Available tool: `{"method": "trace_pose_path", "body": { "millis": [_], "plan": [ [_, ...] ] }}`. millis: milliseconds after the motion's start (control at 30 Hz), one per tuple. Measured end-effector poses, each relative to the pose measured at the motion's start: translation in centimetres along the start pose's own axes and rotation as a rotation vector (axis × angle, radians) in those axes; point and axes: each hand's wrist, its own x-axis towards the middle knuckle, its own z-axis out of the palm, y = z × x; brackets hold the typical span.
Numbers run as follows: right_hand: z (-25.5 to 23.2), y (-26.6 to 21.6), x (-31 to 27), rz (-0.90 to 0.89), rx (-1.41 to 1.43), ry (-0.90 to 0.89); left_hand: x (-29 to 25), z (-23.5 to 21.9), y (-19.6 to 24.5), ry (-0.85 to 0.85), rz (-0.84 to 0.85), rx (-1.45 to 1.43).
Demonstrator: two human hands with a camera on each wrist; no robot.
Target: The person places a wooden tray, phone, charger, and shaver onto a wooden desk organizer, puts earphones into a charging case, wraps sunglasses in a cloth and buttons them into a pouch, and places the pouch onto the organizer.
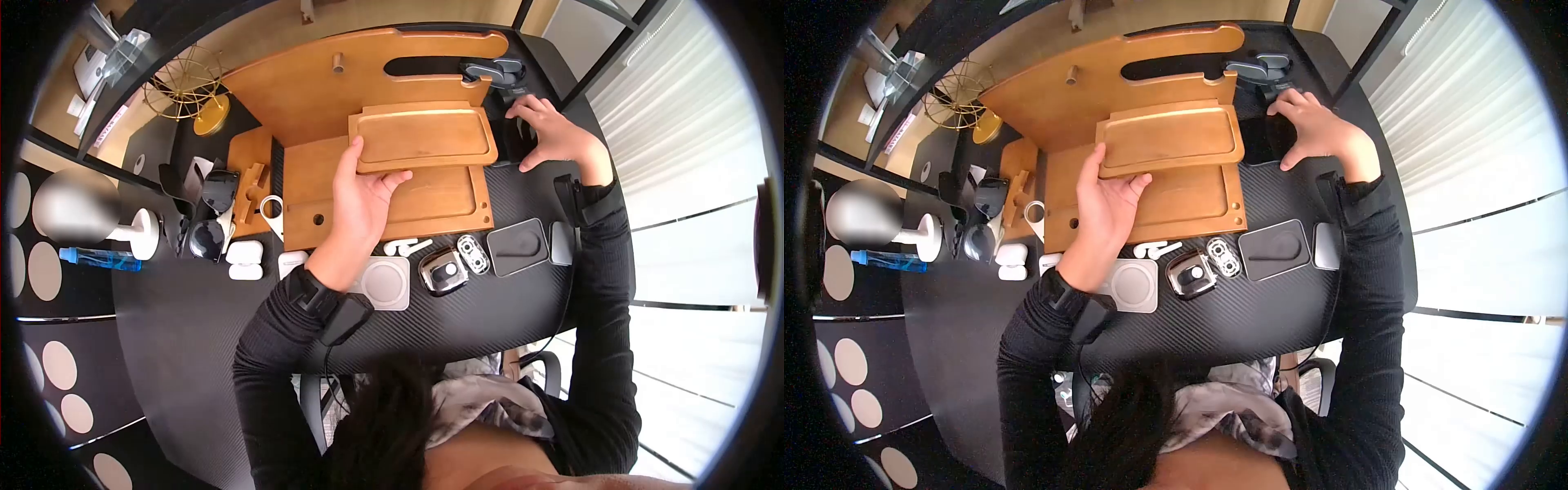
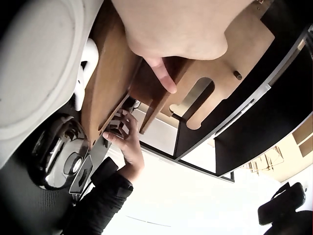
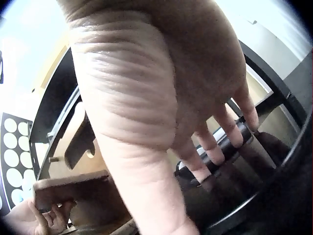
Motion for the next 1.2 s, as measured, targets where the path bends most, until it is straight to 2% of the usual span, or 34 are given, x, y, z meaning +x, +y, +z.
{"method": "trace_pose_path", "body": {
  "millis": [67,233,333,367,400,433,500,567,600,667,733,833,867,933,1000,1100,1200],
  "plan": [
    [-0.5,-0.9,0.3,-0.008,0.087,-0.086,0.3,-0.4,-0.1,-0.015,0.002,-0.007],
    [-0.8,-1.4,-0.1,0.033,0.058,-0.025,0.3,-0.2,-0.1,-0.031,0.014,-0.029],
    [-2.8,-1.1,-0.8,0.045,0.107,0.025,0.7,-1.0,-0.3,-0.054,0.0,-0.073],
    [-3.5,-1.2,-1.2,0.001,0.146,0.122,1.1,-2.0,-0.7,-0.133,-0.008,-0.124],
    [-4.8,-1.4,-2.1,0.05,0.218,0.112,1.3,-3.0,-1.2,-0.211,-0.017,-0.175],
    [-5.8,-2.2,-2.8,0.024,0.252,0.112,1.3,-3.2,-1.5,-0.207,-0.013,-0.184],
    [-7.7,-4.1,-3.7,-0.006,0.274,0.111,1.4,-3.2,-1.8,-0.34,0.014,-0.202],
    [-8.2,-7.4,-3.4,-0.244,0.346,0.125,0.9,-2.0,-1.5,-0.298,0.003,-0.143],
    [-7.5,-8.4,-2.5,-0.399,0.257,0.196,0.6,-1.3,-1.3,-0.261,-0.012,-0.072],
    [-6.3,-11.2,-0.5,-0.499,0.132,0.294,0.4,-0.6,-1.1,-0.225,-0.03,-0.035],
    [-5.6,-13.8,1.2,-0.426,0.124,0.273,0.3,-0.1,-1.0,-0.187,-0.042,0.009],
    [-3.2,-14.7,3.3,-0.423,0.013,0.42,0.1,-0.1,-0.8,-0.18,-0.078,0.106],
    [-2.8,-14.7,3.7,-0.429,-0.022,0.448,0.4,-0.4,-0.9,-0.182,-0.075,0.109],
    [-2.6,-14.6,3.7,-0.437,-0.021,0.456,0.6,-0.8,-1.5,-0.29,-0.042,0.039],
    [-2.6,-14.3,3.2,-0.439,-0.016,0.448,0.7,-1.1,-1.5,-0.279,-0.062,0.041],
    [-4.3,-12.5,2.9,-0.422,0.021,0.595,0.5,-0.5,-0.9,-0.255,-0.089,0.052],
    [-6.2,-9.7,2.3,-0.141,0.188,0.562,0.3,-0.5,-0.9,-0.244,-0.076,0.098]
  ]
}}
